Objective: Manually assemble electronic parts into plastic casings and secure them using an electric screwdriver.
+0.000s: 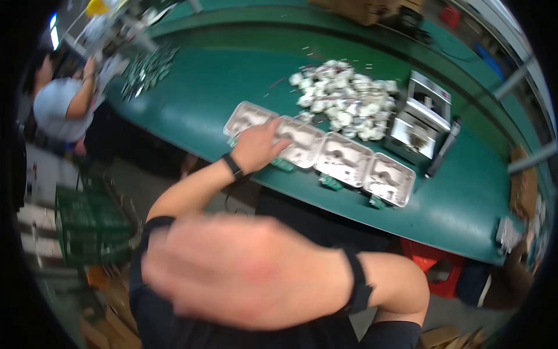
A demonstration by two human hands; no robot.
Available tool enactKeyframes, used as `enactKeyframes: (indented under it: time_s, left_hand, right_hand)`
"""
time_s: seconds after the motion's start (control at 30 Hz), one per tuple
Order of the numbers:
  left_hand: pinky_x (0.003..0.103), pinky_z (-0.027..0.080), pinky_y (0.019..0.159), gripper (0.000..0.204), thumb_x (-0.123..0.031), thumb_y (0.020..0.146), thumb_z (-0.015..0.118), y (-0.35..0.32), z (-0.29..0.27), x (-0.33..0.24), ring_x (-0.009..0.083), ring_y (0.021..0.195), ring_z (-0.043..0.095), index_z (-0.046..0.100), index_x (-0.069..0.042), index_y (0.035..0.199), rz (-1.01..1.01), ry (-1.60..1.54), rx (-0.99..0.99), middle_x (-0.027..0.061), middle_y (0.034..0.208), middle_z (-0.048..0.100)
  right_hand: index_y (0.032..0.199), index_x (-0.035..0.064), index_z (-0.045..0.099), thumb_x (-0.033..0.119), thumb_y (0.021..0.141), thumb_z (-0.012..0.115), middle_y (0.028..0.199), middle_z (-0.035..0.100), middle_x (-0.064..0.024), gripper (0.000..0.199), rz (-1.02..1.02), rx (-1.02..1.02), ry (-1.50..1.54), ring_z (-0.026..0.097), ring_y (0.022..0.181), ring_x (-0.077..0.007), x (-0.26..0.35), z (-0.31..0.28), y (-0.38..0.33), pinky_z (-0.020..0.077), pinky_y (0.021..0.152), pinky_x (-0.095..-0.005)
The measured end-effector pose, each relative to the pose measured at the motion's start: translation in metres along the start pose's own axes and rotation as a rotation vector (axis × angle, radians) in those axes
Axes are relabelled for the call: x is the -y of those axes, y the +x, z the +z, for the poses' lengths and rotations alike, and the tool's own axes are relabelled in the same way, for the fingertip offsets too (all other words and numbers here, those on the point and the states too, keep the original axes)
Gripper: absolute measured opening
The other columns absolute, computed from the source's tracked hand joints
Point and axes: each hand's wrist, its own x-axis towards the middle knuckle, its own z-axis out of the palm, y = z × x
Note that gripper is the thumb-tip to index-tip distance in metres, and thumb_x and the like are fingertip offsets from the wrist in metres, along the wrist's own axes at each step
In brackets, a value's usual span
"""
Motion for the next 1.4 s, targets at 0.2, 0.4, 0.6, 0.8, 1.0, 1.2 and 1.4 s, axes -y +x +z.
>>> enactKeyframes:
  time_s: [0.2, 0.4, 0.6, 0.8, 1.0, 1.2, 1.4]
  left_hand:
    - [0.046, 0.055, 0.074, 0.061, -0.047, 0.096, 0.062, 0.013, -0.009, 0.0, 0.0373, 0.085, 0.068, 0.053, 0.0, 0.134, -0.09, 0.061, 0.087, 0.0176, 0.092, 0.071]
    - [0.046, 0.055, 0.071, 0.061, -0.048, 0.096, 0.061, 0.008, 0.007, 0.009, 0.0356, 0.08, 0.069, 0.053, -0.004, 0.137, 0.051, 0.041, -0.053, 0.0157, 0.09, 0.071]
    - [0.047, 0.054, 0.067, 0.05, -0.049, 0.097, 0.059, 0.022, -0.045, 0.008, 0.034, 0.077, 0.069, 0.06, -0.007, 0.125, 0.176, 0.042, 0.106, 0.0148, 0.083, 0.072]
    - [0.047, 0.054, 0.073, 0.039, -0.032, 0.089, 0.072, 0.139, -0.037, 0.033, 0.0318, 0.086, 0.069, 0.062, -0.014, 0.122, 0.194, 0.112, 0.415, 0.0111, 0.093, 0.071]
    - [0.041, 0.054, 0.09, 0.046, -0.022, 0.079, 0.079, 0.192, 0.011, 0.033, 0.0328, 0.113, 0.06, 0.061, -0.015, 0.121, 0.422, 0.161, 0.104, 0.0115, 0.124, 0.059]
    - [0.045, 0.054, 0.094, 0.052, -0.019, 0.074, 0.081, 0.218, 0.007, 0.035, 0.0349, 0.118, 0.057, 0.06, -0.014, 0.121, 0.513, 0.084, 0.273, 0.0115, 0.13, 0.05]
    - [0.045, 0.055, 0.093, 0.05, -0.02, 0.077, 0.081, 0.204, 0.011, 0.03, 0.0353, 0.116, 0.058, 0.058, -0.015, 0.122, 0.452, -0.032, 0.323, 0.0118, 0.129, 0.049]
  right_hand:
    - [0.117, -0.0005, 0.058, 0.013, 0.088, 0.063, 0.11, 0.066, -0.012, 0.032, -0.112, 0.485, 0.106, 0.067, 0.096, -0.0262, -0.032, 0.051, 0.037, 0.0523, 0.09, -0.037]
    - [0.122, 0.0048, 0.06, 0.015, 0.089, 0.068, 0.101, 0.065, -0.0097, 0.036, 0.077, 0.391, -0.31, 0.066, 0.09, -0.0264, -0.076, 0.021, -0.054, 0.054, 0.077, -0.0391]
    - [0.118, 0.0048, 0.064, 0.018, 0.091, 0.072, 0.089, 0.069, -0.0108, 0.032, 0.611, 0.312, -0.435, 0.069, 0.079, -0.0271, -0.059, -0.039, -0.137, 0.0554, 0.069, -0.0374]
    - [0.108, 0.0053, 0.069, 0.02, 0.091, 0.074, 0.082, 0.071, -0.011, 0.023, 0.767, -0.14, -0.316, 0.069, 0.071, -0.0286, -0.056, -0.011, -0.151, 0.0554, 0.063, -0.0382]
    - [0.104, 0.0057, 0.067, 0.022, 0.092, 0.072, 0.083, 0.071, -0.0081, 0.021, 0.82, -0.08, -0.401, 0.07, 0.074, -0.0276, -0.05, -0.011, -0.179, 0.0556, 0.064, -0.038]
    - [0.104, 0.0056, 0.067, 0.02, 0.092, 0.072, 0.081, 0.07, -0.0069, 0.019, 0.937, -0.076, -0.441, 0.069, 0.072, -0.0265, -0.031, -0.022, -0.206, 0.0549, 0.061, -0.0368]
    - [0.102, 0.0058, 0.067, 0.015, 0.089, 0.074, 0.077, 0.068, -0.0058, 0.017, 1.026, -0.244, -0.562, 0.068, 0.069, -0.0242, -0.017, -0.035, -0.215, 0.0541, 0.059, -0.0355]
